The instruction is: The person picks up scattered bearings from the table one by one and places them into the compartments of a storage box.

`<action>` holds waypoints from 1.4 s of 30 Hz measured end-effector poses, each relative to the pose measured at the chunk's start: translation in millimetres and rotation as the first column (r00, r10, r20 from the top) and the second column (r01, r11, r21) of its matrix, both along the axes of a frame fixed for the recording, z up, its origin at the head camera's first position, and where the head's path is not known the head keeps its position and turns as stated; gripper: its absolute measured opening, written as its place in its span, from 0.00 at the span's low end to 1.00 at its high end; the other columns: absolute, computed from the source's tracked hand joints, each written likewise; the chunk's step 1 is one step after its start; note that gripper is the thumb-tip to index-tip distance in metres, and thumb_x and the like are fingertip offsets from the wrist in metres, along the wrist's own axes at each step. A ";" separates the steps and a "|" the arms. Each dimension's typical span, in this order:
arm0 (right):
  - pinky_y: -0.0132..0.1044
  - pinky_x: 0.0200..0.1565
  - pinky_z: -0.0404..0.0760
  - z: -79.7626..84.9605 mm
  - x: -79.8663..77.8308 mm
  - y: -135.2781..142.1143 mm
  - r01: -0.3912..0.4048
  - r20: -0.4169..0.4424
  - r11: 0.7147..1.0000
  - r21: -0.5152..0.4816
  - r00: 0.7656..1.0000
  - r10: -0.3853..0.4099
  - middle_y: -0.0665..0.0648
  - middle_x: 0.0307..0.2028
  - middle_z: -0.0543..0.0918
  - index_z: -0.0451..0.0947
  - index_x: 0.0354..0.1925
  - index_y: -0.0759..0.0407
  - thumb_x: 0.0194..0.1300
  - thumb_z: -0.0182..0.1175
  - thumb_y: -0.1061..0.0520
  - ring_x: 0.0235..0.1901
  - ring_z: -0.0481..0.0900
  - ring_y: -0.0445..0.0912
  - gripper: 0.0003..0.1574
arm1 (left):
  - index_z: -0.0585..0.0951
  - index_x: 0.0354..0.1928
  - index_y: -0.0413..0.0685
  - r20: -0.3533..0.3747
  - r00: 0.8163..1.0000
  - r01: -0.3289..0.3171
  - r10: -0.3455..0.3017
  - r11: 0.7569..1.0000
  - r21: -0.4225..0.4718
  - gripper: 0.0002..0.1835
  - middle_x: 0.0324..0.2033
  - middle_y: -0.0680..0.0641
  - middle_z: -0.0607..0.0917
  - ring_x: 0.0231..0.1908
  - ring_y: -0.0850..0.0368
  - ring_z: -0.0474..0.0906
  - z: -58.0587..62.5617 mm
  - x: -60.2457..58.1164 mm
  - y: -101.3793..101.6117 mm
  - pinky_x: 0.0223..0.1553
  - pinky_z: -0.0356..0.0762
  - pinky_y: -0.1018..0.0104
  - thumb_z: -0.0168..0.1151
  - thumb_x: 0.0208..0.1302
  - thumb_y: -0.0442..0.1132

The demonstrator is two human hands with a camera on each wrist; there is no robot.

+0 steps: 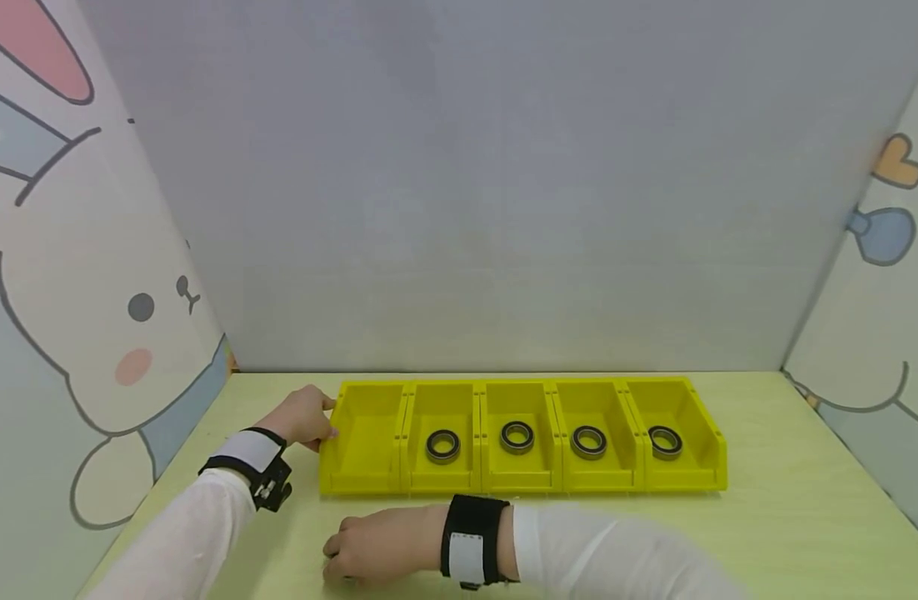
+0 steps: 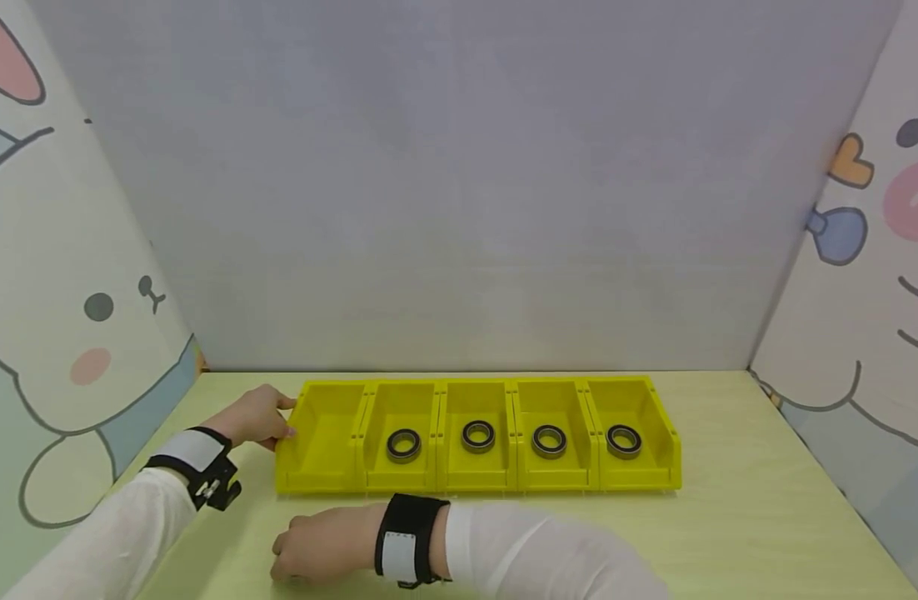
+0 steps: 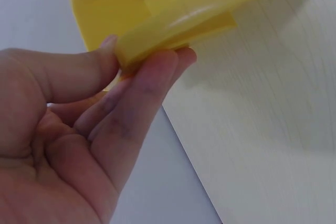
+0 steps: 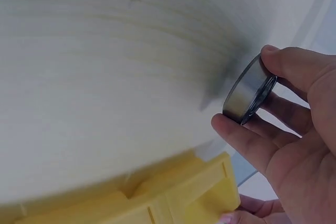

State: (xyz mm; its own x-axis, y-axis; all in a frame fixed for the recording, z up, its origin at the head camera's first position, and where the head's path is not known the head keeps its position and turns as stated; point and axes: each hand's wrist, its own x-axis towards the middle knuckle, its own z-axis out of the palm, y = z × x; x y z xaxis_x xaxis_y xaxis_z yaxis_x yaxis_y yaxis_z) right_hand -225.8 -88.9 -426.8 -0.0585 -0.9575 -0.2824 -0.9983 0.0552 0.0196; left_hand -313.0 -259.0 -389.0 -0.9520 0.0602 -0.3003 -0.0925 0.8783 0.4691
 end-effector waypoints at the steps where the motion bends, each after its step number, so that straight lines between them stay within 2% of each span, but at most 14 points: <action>1: 0.17 0.51 0.67 5.2 -1.7 -0.1 -0.001 -0.024 1.000 -0.003 1.000 0.001 0.43 0.51 0.77 0.76 0.56 0.44 0.68 0.56 0.53 0.46 0.71 0.35 0.19 | 0.66 0.61 0.23 -0.001 1.000 -0.001 0.001 1.000 0.002 0.30 0.56 0.27 0.74 0.27 0.55 0.82 0.5 1.0 0.2 0.29 0.85 0.64 0.63 0.57 0.26; 5: 0.20 0.44 0.67 24.4 -12.2 -0.2 0.010 -0.115 0.999 -0.052 0.993 -0.016 0.45 0.43 0.77 0.78 0.52 0.47 0.67 0.58 0.55 0.39 0.70 0.37 0.16 | 0.67 0.60 0.23 -0.014 1.000 0.005 -0.005 1.000 0.015 0.29 0.54 0.27 0.75 0.28 0.54 0.83 3.6 5.1 1.3 0.29 0.85 0.63 0.62 0.57 0.25; 7: 0.21 0.43 0.68 32.4 -19.6 -0.1 0.036 -0.125 0.996 -0.078 0.991 -0.046 0.46 0.40 0.77 0.79 0.51 0.48 0.66 0.57 0.56 0.37 0.70 0.38 0.15 | 0.67 0.60 0.23 -0.022 1.000 0.011 -0.010 1.000 0.021 0.29 0.53 0.27 0.76 0.27 0.54 0.83 4.5 6.2 1.3 0.29 0.85 0.63 0.63 0.56 0.25; 11: 0.23 0.44 0.68 41.3 -39.0 0.9 0.132 -0.081 0.985 -0.111 0.987 -0.141 0.47 0.41 0.78 0.79 0.52 0.50 0.67 0.57 0.58 0.38 0.70 0.40 0.16 | 0.69 0.59 0.23 -0.028 0.999 0.019 -0.018 1.000 0.024 0.28 0.50 0.28 0.78 0.26 0.54 0.83 5.0 7.8 0.8 0.30 0.85 0.62 0.63 0.55 0.25; 15: 0.24 0.47 0.70 43.0 -59.4 0.6 0.242 -0.036 0.962 -0.129 0.968 -0.248 0.48 0.46 0.79 0.77 0.57 0.50 0.68 0.55 0.57 0.40 0.70 0.42 0.19 | 0.69 0.60 0.24 -0.025 1.000 0.018 -0.017 0.999 0.029 0.28 0.52 0.27 0.77 0.26 0.54 0.83 4.1 7.8 -0.8 0.29 0.85 0.62 0.62 0.55 0.24; 18: 0.24 0.48 0.72 40.7 -73.3 0.5 0.303 -0.036 0.940 -0.159 0.949 -0.312 0.49 0.47 0.80 0.76 0.59 0.51 0.69 0.55 0.57 0.39 0.71 0.42 0.21 | 0.68 0.60 0.24 -0.026 1.000 0.017 -0.016 1.000 0.023 0.28 0.53 0.26 0.75 0.25 0.55 0.83 3.7 7.3 -1.2 0.29 0.85 0.63 0.62 0.56 0.24; 24: 0.23 0.38 0.72 32.4 -93.1 -1.4 0.305 -0.119 0.921 -0.241 0.933 -0.340 0.50 0.41 0.81 0.78 0.55 0.52 0.68 0.55 0.58 0.34 0.71 0.41 0.18 | 0.67 0.60 0.23 -0.026 0.999 0.023 -0.023 1.000 0.008 0.29 0.57 0.26 0.72 0.26 0.54 0.83 4.3 7.1 -0.3 0.29 0.85 0.64 0.62 0.57 0.26; 33: 0.28 0.47 0.73 21.2 -99.6 -12.2 0.341 -0.169 0.906 -0.251 0.906 -0.387 0.49 0.41 0.82 0.80 0.52 0.51 0.68 0.55 0.57 0.37 0.73 0.42 0.15 | 0.67 0.60 0.23 -0.028 0.999 0.032 -0.032 0.999 0.008 0.29 0.58 0.25 0.70 0.28 0.52 0.84 4.4 8.9 1.3 0.30 0.85 0.61 0.62 0.57 0.26; 37: 0.27 0.45 0.74 10.7 -104.5 -21.9 0.391 -0.159 0.885 -0.251 0.886 -0.436 0.48 0.38 0.81 0.81 0.47 0.50 0.68 0.56 0.55 0.36 0.74 0.41 0.12 | 0.67 0.60 0.22 -0.040 0.999 0.032 -0.031 0.999 0.015 0.29 0.57 0.25 0.70 0.29 0.50 0.84 4.0 9.6 -0.4 0.30 0.85 0.61 0.61 0.56 0.25; 42: 0.25 0.36 0.74 0.3 -104.7 -28.2 0.444 -0.128 0.870 -0.215 0.870 -0.476 0.48 0.31 0.78 0.81 0.42 0.51 0.68 0.56 0.56 0.31 0.71 0.41 0.08 | 0.68 0.59 0.22 -0.054 0.998 0.034 -0.033 0.999 0.015 0.28 0.57 0.25 0.71 0.29 0.51 0.84 2.3 12.3 1.1 0.28 0.85 0.63 0.62 0.56 0.25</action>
